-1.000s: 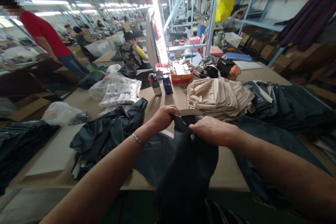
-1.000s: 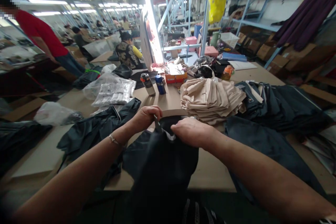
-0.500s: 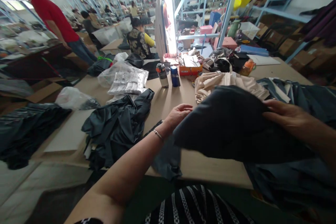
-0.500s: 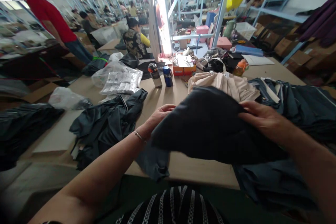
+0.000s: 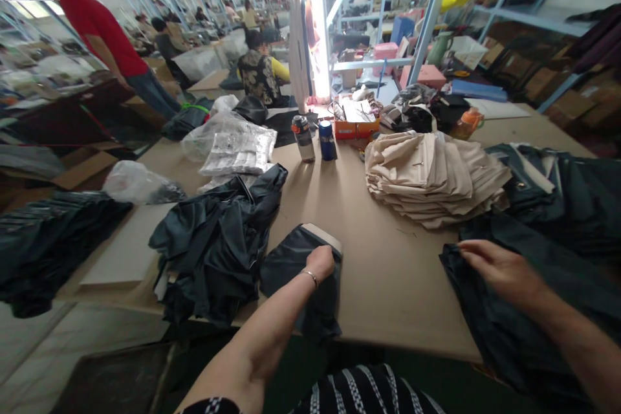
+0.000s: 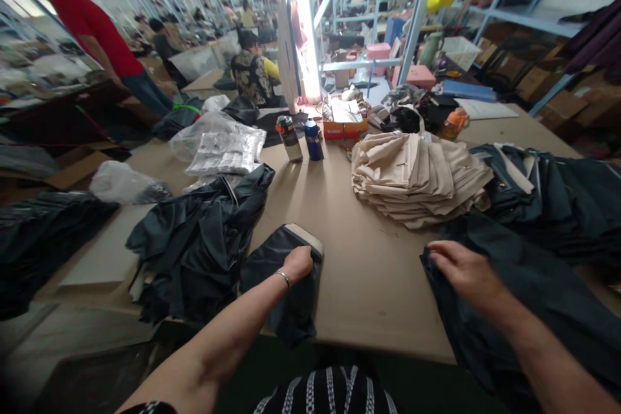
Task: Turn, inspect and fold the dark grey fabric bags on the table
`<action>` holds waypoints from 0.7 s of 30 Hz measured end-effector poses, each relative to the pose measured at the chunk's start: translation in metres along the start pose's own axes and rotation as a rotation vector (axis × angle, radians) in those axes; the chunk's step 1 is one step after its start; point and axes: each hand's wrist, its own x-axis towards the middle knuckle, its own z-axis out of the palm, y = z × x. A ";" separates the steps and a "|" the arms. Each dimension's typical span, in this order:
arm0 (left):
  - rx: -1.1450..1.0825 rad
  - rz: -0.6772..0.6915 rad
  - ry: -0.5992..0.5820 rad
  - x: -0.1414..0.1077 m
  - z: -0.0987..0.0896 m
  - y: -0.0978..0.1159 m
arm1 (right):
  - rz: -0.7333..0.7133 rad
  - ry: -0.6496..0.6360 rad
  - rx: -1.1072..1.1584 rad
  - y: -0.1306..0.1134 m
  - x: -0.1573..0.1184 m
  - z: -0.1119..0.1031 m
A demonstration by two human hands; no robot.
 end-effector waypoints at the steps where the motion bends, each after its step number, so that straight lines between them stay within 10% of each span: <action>1: 0.002 0.016 0.004 -0.003 -0.001 -0.002 | -0.067 -0.165 0.057 -0.016 0.011 0.035; 5: -0.036 0.182 0.026 -0.030 -0.014 -0.010 | -0.139 -0.450 0.258 -0.082 0.054 0.154; 9: -0.085 0.306 0.067 -0.063 -0.025 -0.020 | -0.167 -0.624 0.328 -0.122 0.075 0.204; 13: -0.250 0.312 0.164 -0.078 -0.028 -0.031 | -0.255 -0.679 0.304 -0.137 0.070 0.197; 17: -0.695 0.228 0.209 -0.087 -0.038 -0.018 | -0.304 -0.471 0.173 -0.158 0.060 0.153; 21: -1.257 0.015 -0.027 -0.093 -0.056 0.014 | -0.483 -0.302 -0.136 -0.186 0.048 0.116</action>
